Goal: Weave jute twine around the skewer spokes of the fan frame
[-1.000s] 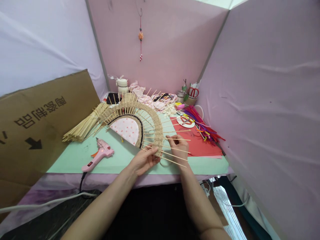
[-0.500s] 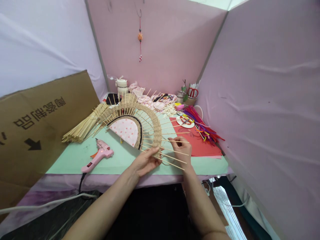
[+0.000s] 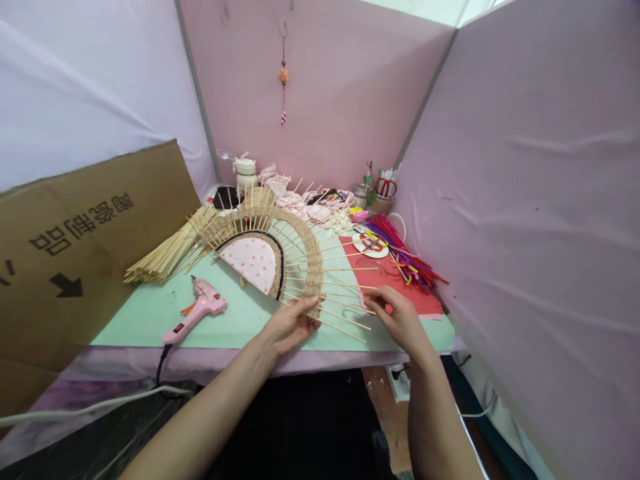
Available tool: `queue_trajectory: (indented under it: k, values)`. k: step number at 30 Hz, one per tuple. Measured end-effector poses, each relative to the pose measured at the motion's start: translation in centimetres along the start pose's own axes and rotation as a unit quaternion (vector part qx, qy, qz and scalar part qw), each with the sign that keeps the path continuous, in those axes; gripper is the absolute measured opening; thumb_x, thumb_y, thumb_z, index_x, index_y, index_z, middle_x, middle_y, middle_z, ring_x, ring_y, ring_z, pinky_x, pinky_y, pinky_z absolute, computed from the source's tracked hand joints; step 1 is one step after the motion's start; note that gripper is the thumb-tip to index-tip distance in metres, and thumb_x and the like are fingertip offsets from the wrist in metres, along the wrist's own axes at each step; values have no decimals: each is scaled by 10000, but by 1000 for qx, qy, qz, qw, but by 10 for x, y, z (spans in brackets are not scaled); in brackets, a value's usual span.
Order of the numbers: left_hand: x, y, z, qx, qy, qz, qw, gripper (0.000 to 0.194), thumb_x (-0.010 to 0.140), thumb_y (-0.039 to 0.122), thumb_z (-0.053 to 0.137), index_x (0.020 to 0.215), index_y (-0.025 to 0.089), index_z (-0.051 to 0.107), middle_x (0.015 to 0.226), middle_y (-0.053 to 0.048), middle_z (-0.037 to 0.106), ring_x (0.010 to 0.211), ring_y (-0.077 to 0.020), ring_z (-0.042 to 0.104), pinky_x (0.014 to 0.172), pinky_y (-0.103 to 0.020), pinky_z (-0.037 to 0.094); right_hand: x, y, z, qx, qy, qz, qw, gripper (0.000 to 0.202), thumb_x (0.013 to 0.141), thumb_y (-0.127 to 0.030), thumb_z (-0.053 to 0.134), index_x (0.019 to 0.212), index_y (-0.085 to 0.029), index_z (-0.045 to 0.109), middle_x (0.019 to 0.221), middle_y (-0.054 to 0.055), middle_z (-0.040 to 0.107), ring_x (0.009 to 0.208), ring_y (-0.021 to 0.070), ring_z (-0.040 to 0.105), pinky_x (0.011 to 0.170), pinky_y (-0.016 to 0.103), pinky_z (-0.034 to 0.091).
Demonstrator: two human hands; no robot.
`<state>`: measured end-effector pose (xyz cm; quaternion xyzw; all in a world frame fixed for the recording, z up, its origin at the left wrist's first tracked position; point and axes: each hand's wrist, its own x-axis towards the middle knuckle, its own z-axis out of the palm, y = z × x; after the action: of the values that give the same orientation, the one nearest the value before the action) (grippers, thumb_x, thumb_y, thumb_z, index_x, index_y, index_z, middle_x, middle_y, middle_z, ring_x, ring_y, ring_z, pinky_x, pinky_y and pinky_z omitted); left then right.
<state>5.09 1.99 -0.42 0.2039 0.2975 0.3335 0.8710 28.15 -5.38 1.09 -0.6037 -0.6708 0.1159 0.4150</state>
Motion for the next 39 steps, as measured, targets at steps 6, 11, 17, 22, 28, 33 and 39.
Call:
queue_trajectory:
  k: [6,11,17,22,28,33,39]
  values:
    - [1,-1,-5,9,-9,0,1000,115,786,115,706,896,85,722,672,-21,660,563,-78,612,521,-180,520,-3,-21,-19,-36,84,-111,990,85,913,-184,565,910,-213,644,857,35,640,813,161,607,743,292,478]
    - [-2,1,-4,13,-9,3,1000,87,790,101,695,870,79,719,658,-18,648,562,-79,606,512,-181,515,7,-33,-10,-61,207,-141,966,92,898,-168,578,930,-214,651,874,45,652,826,168,614,757,311,485]
    - [-4,2,-7,21,-18,-1,1000,93,785,117,706,873,89,721,678,-23,654,570,-78,601,531,-185,513,20,-14,18,62,200,63,976,201,827,-364,659,754,-179,624,690,8,609,615,133,521,588,269,419]
    - [-7,1,-8,30,-40,-10,999,166,719,164,781,855,94,717,707,-21,662,611,-84,612,570,-190,518,50,-12,58,181,118,152,965,342,719,-473,699,620,-175,564,561,-31,483,542,107,397,517,251,314]
    - [-9,-2,-3,24,-51,-14,998,236,633,182,845,811,126,701,722,-1,659,622,-87,605,576,-199,507,77,-22,90,225,76,175,956,426,676,-508,664,519,-200,415,519,-59,341,522,87,292,483,236,249]
    - [-9,-4,-1,21,-59,-10,998,272,693,144,783,956,125,717,716,-12,647,618,-81,584,600,-202,486,72,-18,89,230,102,179,951,424,692,-512,666,550,-202,415,555,-55,353,546,92,318,506,234,283]
    - [-10,-5,1,-45,-113,-47,991,391,717,105,714,1107,97,688,689,-18,620,594,-81,557,615,-216,471,67,-18,85,242,91,186,948,431,693,-514,680,548,-203,420,542,-59,352,533,93,298,503,241,264]
